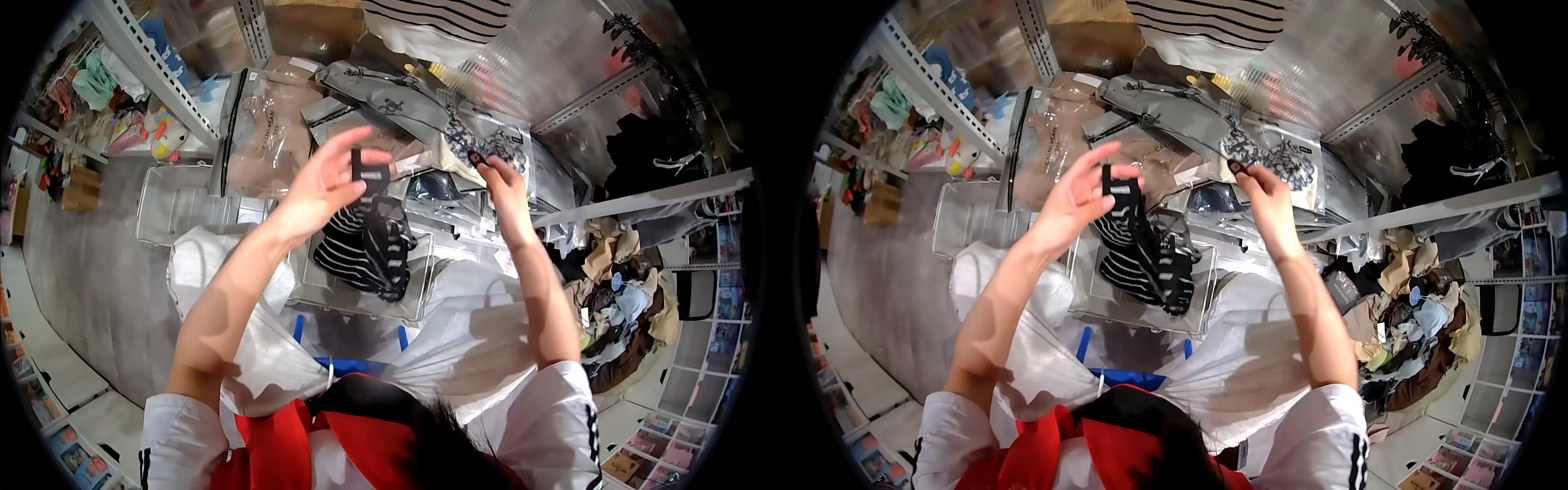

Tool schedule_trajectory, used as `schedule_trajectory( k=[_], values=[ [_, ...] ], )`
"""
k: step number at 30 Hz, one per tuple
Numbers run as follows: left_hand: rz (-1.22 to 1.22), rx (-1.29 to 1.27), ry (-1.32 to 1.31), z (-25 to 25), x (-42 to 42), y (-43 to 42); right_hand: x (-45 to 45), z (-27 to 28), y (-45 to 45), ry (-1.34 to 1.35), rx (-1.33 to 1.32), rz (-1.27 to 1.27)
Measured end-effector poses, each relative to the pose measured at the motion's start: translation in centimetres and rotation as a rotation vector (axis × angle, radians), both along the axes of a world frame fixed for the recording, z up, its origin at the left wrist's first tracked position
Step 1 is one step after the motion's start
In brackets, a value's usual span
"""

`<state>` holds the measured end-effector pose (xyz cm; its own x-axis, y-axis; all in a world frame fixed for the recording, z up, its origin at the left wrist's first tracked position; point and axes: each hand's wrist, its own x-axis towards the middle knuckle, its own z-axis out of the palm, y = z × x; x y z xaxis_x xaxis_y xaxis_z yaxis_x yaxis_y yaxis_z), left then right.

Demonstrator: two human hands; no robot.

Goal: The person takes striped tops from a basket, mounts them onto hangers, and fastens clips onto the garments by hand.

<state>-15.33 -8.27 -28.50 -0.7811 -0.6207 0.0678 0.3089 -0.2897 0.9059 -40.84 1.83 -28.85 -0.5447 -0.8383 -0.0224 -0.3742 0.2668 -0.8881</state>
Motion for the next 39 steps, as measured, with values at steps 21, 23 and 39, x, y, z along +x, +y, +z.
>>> schedule_trajectory(
  k=[21, 23, 39],
  values=[
    [0.211, -0.829, -0.274, 0.4, -0.1, 0.9, 4.5, -2.2, 4.2, 0.228, -0.324, 0.398],
    [0.255, -1.162, -0.413, 0.3, 0.1, 0.1, 4.5, -1.7, 3.9, 0.153, -0.373, 0.367],
    [0.548, -0.990, -0.532, -0.1, 0.6, -1.2, 4.0, -1.4, 2.5, 0.190, -0.283, 0.264]
  ],
)
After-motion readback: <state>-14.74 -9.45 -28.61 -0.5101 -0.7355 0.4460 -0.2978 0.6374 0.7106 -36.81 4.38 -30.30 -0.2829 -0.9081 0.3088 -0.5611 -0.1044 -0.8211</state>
